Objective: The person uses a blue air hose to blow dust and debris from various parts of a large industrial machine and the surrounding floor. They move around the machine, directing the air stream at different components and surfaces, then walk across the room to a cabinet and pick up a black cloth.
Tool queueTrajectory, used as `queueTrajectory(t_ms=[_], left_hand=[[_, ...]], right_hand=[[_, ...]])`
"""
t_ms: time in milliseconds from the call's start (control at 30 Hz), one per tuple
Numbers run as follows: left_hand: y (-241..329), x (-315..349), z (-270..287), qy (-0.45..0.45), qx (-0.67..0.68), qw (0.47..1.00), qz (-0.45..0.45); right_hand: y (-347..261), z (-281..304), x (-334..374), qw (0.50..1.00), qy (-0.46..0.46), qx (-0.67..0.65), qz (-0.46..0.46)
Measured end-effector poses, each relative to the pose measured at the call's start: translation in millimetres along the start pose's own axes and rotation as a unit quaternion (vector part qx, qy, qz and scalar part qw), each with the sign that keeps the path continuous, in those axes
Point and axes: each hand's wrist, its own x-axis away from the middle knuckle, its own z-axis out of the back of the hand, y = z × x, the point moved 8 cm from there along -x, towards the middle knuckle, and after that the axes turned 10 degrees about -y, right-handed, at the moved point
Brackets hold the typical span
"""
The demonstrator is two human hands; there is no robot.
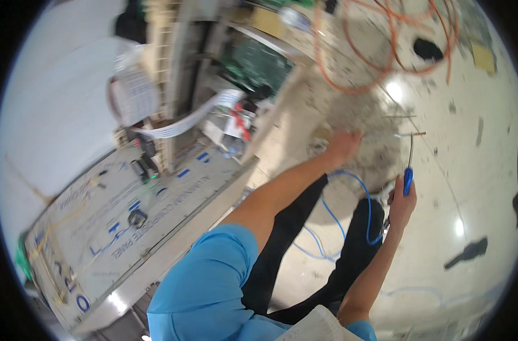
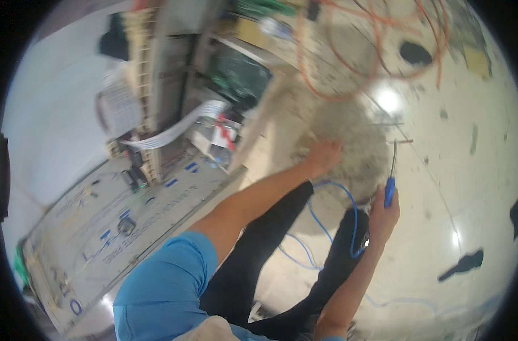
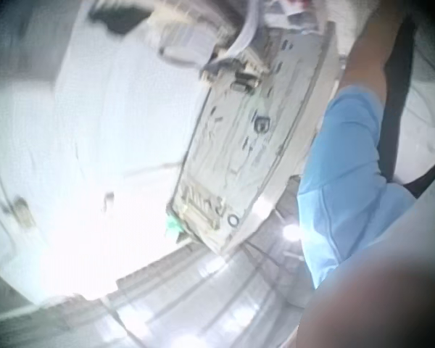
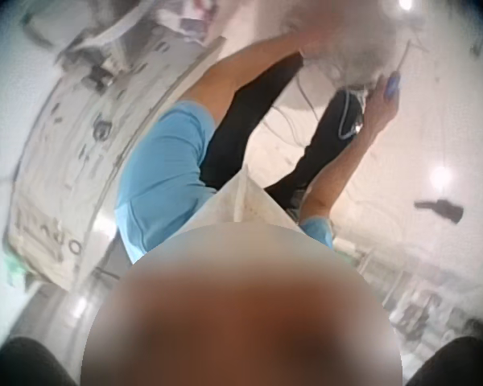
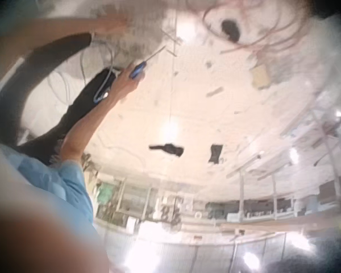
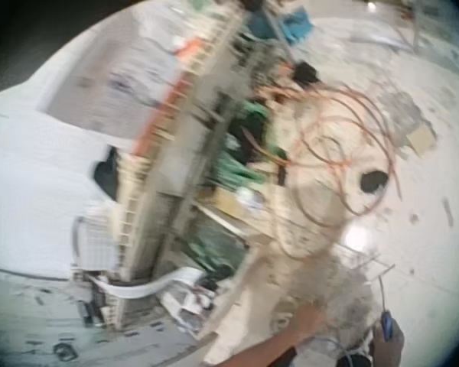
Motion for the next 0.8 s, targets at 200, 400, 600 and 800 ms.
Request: queueTrajectory(t_ms=[200,400,600,800], left_hand=[[-81,186,162,0.041,0.257,0.941,0.214],[-144,341,316,0.344,0.443,0.808,0.182],[-181,407,375,0.481,0.619,0.605,0.138],[-284,413,429,0.463,0.255,0.767,0.362]], right_hand=[[-70,-59,58,0.999,-0.022,-0.007,0.039],[-157,-97,111,0.982,-0.170,-0.051,0.066],[-143,-44,139,0.988,-0.084,-0.126,-0.042],[-124,-24,185,0.988,-0.046,-0.132,-0.071]])
